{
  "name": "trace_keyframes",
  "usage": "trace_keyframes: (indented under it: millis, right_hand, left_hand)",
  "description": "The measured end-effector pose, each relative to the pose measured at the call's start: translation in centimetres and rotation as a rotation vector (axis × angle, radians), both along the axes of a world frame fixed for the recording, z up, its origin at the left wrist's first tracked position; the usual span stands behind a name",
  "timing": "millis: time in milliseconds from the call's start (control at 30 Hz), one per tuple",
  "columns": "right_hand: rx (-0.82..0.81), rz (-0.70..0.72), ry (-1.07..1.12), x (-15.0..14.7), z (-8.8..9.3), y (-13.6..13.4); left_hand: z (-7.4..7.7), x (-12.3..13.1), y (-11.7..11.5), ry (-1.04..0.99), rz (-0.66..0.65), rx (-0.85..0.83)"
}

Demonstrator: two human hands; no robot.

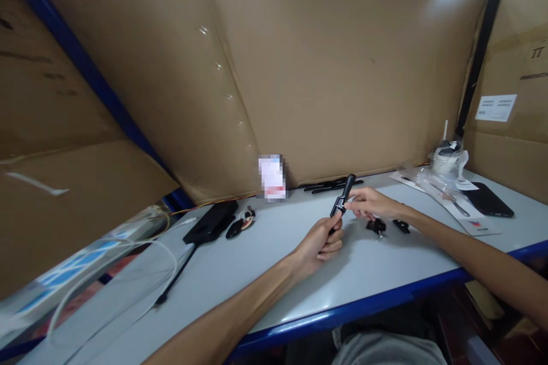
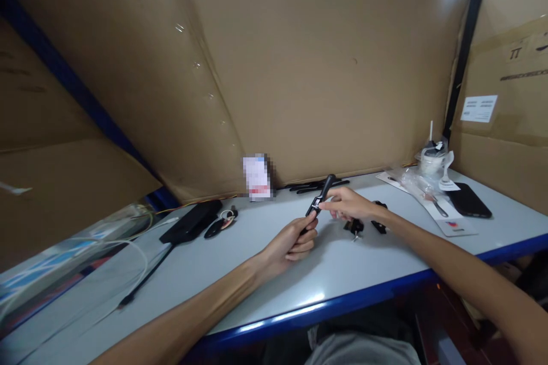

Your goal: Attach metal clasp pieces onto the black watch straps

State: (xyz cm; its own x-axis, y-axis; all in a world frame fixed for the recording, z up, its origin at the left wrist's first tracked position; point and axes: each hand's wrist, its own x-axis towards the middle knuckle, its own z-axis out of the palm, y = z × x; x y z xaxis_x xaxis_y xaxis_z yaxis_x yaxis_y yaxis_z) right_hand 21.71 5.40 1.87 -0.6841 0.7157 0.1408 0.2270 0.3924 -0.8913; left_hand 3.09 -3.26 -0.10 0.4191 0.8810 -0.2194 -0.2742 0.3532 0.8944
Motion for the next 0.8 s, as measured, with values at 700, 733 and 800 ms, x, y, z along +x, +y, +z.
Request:
trace_keyframes:
  millis: [700,733,800]
  right_hand:
    - [0.634,0.046,-0.14,0.6,1.3,-1.2]
    - [0.643,0.039,-0.14,0.6,1.3,-1.3]
    - [0.657,0.05,-0.148,0.6,1.3,-1.3]
  left_hand:
    - [-1.2,0.7,-0.2,0.123,0.06,0.051]
    - [-1.2,0.7,-0.2,0.123,0.062,0.051]
    - [-1.1,0.8,-0.2,0.129,0.065,0.042]
